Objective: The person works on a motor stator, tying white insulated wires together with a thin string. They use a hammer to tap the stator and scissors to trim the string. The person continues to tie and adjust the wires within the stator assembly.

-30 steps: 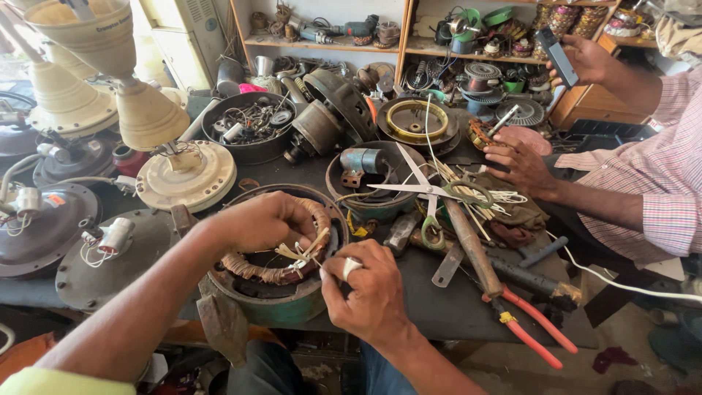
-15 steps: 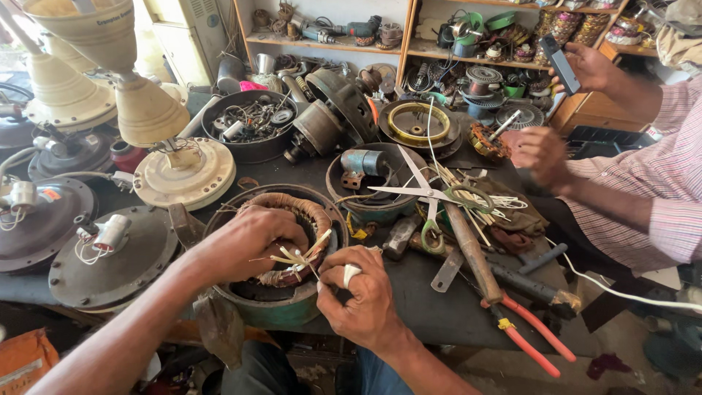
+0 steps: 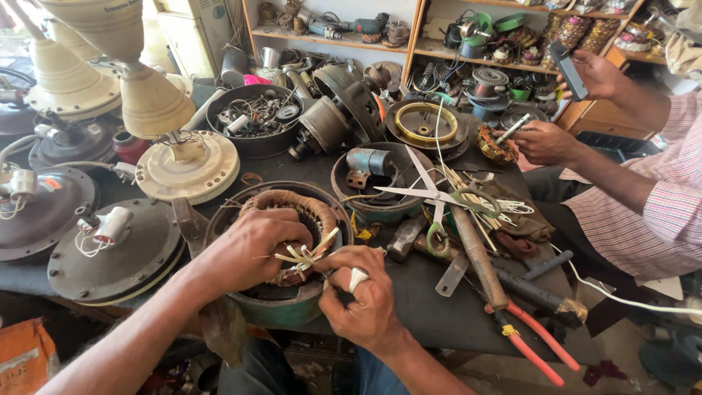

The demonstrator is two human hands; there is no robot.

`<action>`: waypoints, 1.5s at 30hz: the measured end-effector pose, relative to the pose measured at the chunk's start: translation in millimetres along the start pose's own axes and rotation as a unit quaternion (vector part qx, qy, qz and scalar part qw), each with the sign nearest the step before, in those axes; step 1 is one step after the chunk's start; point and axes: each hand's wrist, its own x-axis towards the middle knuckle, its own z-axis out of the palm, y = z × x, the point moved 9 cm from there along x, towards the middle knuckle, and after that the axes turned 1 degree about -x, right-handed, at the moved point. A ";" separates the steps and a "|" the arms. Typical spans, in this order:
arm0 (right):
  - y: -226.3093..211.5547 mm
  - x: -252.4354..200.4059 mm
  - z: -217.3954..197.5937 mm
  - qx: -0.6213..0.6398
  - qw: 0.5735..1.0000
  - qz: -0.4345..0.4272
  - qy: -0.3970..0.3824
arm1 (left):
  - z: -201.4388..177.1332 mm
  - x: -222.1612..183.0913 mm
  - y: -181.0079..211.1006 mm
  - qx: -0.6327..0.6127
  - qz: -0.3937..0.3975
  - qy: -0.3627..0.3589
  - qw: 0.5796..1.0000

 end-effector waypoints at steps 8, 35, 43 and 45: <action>19.0 -7.3 5.0 0.000 0.998 0.058 0.006 | 2.2 6.3 7.3 0.054 0.007 0.000 0.998; 29.8 -14.4 4.8 0.027 0.996 0.089 0.012 | -3.0 -18.3 -13.6 -0.218 -0.072 -0.031 0.973; 35.7 -15.9 4.6 0.056 0.992 0.108 0.012 | -3.0 -26.0 -3.3 -0.159 -0.026 -0.031 0.986; 38.7 -16.0 6.0 0.078 0.990 0.117 0.016 | -13.9 -24.5 8.9 -0.118 0.034 -0.022 0.992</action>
